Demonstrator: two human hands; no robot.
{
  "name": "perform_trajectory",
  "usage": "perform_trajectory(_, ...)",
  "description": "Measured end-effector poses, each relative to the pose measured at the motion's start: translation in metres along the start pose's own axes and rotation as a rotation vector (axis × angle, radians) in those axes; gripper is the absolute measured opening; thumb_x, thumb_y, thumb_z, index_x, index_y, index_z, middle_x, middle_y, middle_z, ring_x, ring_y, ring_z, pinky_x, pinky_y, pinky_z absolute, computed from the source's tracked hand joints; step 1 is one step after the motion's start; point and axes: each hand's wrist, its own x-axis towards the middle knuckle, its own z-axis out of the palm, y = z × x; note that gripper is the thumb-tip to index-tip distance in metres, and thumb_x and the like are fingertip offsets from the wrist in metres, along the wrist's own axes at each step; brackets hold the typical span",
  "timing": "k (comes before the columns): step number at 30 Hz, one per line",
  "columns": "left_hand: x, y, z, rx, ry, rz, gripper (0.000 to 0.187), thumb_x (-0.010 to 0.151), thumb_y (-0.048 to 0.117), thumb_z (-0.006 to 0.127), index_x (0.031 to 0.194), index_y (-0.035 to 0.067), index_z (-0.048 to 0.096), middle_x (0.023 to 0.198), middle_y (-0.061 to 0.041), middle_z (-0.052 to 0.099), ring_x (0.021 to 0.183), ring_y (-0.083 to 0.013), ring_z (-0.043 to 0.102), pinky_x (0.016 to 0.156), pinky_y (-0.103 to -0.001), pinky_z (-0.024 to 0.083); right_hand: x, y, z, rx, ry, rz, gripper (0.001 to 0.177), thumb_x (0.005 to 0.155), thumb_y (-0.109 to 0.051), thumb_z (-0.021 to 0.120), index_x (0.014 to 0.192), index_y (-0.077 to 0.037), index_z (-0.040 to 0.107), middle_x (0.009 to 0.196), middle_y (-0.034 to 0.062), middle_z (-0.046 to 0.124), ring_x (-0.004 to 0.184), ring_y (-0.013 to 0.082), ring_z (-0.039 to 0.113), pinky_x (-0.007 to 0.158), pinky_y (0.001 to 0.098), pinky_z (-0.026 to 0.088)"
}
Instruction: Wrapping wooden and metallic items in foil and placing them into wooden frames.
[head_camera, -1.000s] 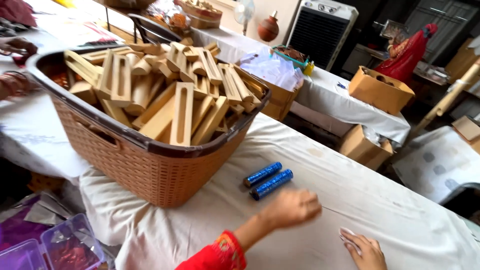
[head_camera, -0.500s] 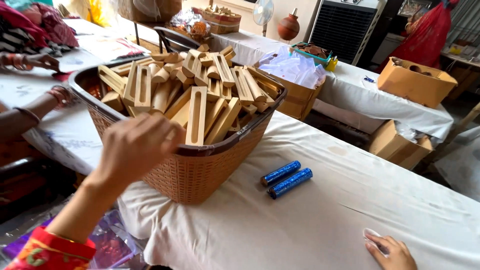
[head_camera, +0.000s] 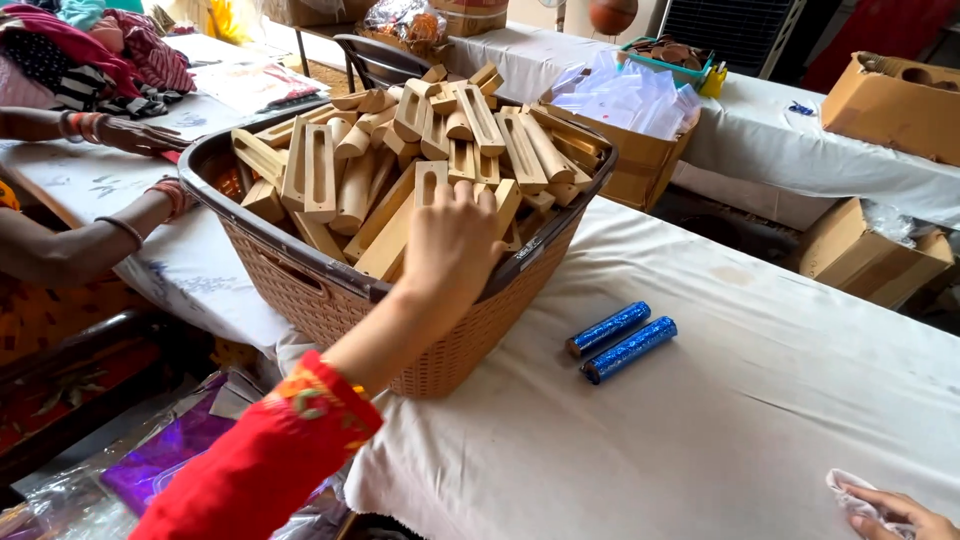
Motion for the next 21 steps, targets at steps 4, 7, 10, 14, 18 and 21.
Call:
perform_trajectory(4,0.016,0.023,0.027,0.235,-0.012,-0.107,0.063,0.078,0.045,0.079,0.123,0.006,0.058,0.095,-0.005,0.069,0.091,-0.0174,0.065,0.065,-0.028,0.052,-0.024,-0.051,-0.015,-0.147,0.023,0.099,0.048,0.080,-0.029,0.086,0.123,-0.011,0.078,0.133,0.0147,0.068,0.129,0.0333,0.064,0.114,0.0515,0.048)
perform_trajectory(7,0.023,0.026,0.032,0.385,-0.053,-0.159,0.064,0.080,0.034,0.082,0.130,0.005,0.054,0.091,-0.004,0.067,0.089,-0.0164,0.062,0.064,-0.027,0.051,-0.023,-0.061,-0.016,-0.180,0.043,0.192,0.041,0.080,-0.029,0.088,0.117,-0.011,0.084,0.131,0.0136,0.071,0.129,0.0328,0.067,0.115,0.0515,0.049)
perform_trajectory(10,0.028,0.027,0.037,0.188,-0.012,-0.179,0.059,0.089,0.046,0.075,0.124,0.003,0.055,0.095,-0.008,0.066,0.092,-0.0202,0.062,0.068,-0.031,0.052,-0.032,-0.069,-0.022,-0.273,0.044,0.176,0.036,0.079,-0.033,0.087,0.112,-0.019,0.081,0.126,0.0073,0.073,0.132,0.0227,0.068,0.122,0.0427,0.047)
perform_trajectory(14,0.020,0.016,0.013,-0.017,-0.084,-0.149,0.055,0.085,0.029,0.077,0.125,0.000,0.052,0.112,-0.016,0.060,0.093,-0.0259,0.065,0.074,-0.038,0.054,-0.067,-0.131,-0.021,-0.586,0.107,0.156,0.029,0.081,-0.042,0.084,0.110,-0.035,0.085,0.124,-0.0094,0.078,0.117,0.0149,0.072,0.113,0.0305,0.052)
perform_trajectory(18,0.030,0.007,-0.016,-0.416,-0.068,-0.130,0.058,0.084,0.019,0.079,0.129,-0.001,0.049,0.120,-0.022,0.055,0.082,-0.0315,0.070,0.064,-0.039,0.061,-0.083,-0.153,-0.033,-0.793,0.244,0.213,0.031,0.081,-0.050,0.081,0.112,-0.047,0.080,0.097,-0.0179,0.079,0.098,0.0109,0.068,0.093,0.0175,0.062)
perform_trajectory(21,0.037,0.000,-0.018,-0.598,0.168,-0.072,0.057,0.084,0.021,0.082,0.130,0.008,0.052,0.118,-0.019,0.057,0.084,-0.0321,0.071,0.064,-0.041,0.061,-0.085,-0.142,-0.027,-0.648,0.402,0.100,0.029,0.086,-0.038,0.083,0.116,-0.037,0.083,0.096,-0.0084,0.082,0.084,0.0186,0.070,0.088,0.0254,0.061)
